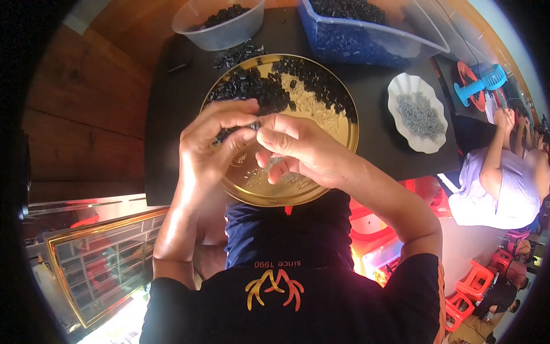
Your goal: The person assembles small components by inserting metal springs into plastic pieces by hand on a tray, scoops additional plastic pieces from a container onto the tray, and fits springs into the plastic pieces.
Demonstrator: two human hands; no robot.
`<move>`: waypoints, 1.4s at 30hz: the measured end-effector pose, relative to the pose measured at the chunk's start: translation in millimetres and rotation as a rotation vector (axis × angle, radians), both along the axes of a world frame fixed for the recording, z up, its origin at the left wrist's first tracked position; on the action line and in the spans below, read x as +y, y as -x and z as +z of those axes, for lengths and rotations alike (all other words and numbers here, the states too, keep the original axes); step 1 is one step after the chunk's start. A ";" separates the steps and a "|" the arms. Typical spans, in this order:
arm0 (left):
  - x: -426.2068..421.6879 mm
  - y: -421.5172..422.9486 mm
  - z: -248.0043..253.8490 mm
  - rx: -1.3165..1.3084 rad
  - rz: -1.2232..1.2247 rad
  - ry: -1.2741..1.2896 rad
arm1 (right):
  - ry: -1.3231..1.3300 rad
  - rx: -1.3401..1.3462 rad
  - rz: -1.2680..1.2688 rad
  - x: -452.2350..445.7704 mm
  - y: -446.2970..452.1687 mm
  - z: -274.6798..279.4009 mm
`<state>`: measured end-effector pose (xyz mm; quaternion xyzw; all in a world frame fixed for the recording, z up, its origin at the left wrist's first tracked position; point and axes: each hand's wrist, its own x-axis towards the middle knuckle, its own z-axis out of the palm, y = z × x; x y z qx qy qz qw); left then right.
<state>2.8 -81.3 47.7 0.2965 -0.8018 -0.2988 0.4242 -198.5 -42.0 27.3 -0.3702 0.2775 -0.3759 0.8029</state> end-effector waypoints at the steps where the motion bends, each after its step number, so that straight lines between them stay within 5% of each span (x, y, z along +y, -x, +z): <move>1: -8.8 -1.8 -1.3 0.030 0.038 -0.052 | 0.018 0.056 -0.064 0.0 -2.0 5.3; 4: -51.2 -8.4 10.5 0.092 0.232 -0.177 | 0.054 0.271 -0.076 -4.6 9.5 15.3; 8: -146.7 -21.8 35.6 -0.210 0.360 0.201 | 0.222 0.563 -0.243 -24.5 33.4 10.7; 10: -169.6 -7.8 57.4 -0.092 0.385 -0.145 | 0.285 0.728 -0.345 -40.9 46.4 1.1; 13: -208.6 -7.1 48.3 -0.040 0.286 -0.225 | 0.370 0.916 -0.383 -54.0 58.4 -9.2; 16: -195.4 -3.0 40.4 -0.063 0.336 0.061 | 0.520 1.068 -0.332 -52.9 58.9 -19.3; 23: -91.6 -6.2 31.3 0.184 0.202 -0.230 | 0.962 1.501 -0.297 -49.3 31.6 -30.7; 29: -20.3 -22.0 7.4 0.280 0.087 -0.479 | 1.066 1.423 -0.291 -51.5 35.7 -36.5; 37: 25.5 -1.6 -22.9 0.396 -0.029 -0.856 | 0.832 0.655 -0.397 -16.7 14.4 -3.9; 42: 35.0 9.6 -26.9 0.470 -0.063 -0.828 | 1.044 0.753 -0.358 -7.9 12.0 0.2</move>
